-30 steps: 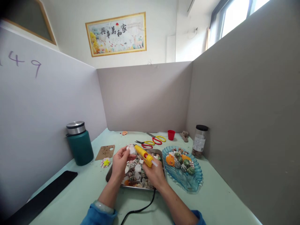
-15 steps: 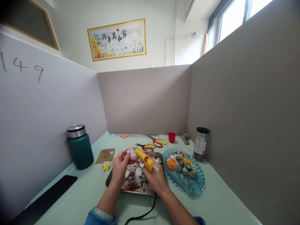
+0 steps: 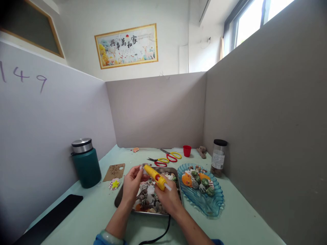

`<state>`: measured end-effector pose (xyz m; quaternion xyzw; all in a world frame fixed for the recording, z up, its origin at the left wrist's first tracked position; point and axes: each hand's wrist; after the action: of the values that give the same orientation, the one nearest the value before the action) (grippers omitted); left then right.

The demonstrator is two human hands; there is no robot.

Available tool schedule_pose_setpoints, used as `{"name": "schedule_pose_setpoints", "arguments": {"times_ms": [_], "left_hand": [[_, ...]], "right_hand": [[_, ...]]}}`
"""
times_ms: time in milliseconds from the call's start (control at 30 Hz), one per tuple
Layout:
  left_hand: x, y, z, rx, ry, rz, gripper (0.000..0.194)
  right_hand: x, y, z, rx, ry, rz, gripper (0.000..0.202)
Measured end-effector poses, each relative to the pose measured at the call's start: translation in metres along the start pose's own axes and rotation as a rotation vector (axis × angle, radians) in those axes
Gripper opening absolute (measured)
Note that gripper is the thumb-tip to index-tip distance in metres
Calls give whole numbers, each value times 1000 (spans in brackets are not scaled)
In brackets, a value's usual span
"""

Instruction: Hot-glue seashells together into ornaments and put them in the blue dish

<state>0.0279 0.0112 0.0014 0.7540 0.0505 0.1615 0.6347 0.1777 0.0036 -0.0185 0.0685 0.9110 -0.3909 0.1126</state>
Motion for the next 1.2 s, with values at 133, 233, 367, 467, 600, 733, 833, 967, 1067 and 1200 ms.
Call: {"name": "schedule_pose_setpoints", "arguments": {"times_ms": [133,233,367,467,600,733,833,967,1067,1200], "left_hand": [[-1,-1,0,-2,4,-7,38],[-1,0,1,-9,5,5,38],[-1,0,0,-29,-1,38,41],[-1,-1,-1,-35,-7,51,42],[0,0,0,-37,-12,39,41],[1,-1,0,-34,-13,13,39],[1,-2,-1,-37,-2,-6,40],[-1,-2,-2,-35,16,-26,41],[-2,-1,-1,-44,29,-5,41],[-1,2,0,-95,15,54,42]], "right_hand": [[0,-1,1,9,-9,0,11],[0,1,1,17,-10,-20,14],[0,4,0,22,-6,-30,15],[0,4,0,21,-3,-27,14],[1,2,1,28,-5,-23,11],[0,0,0,56,-7,-13,11],[0,-2,0,58,-28,-23,11],[1,-1,1,60,-25,-30,11],[0,-1,0,63,5,-21,12],[-5,-6,-2,50,100,-26,20]]}}
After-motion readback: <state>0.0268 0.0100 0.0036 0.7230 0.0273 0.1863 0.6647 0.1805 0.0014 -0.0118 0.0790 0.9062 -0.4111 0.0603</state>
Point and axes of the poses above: each hand's wrist, its own z-axis away from the middle knuckle, its own x-axis out of the palm, y = z × x, and after that the axes turned 11 degrees about -x, right-handed
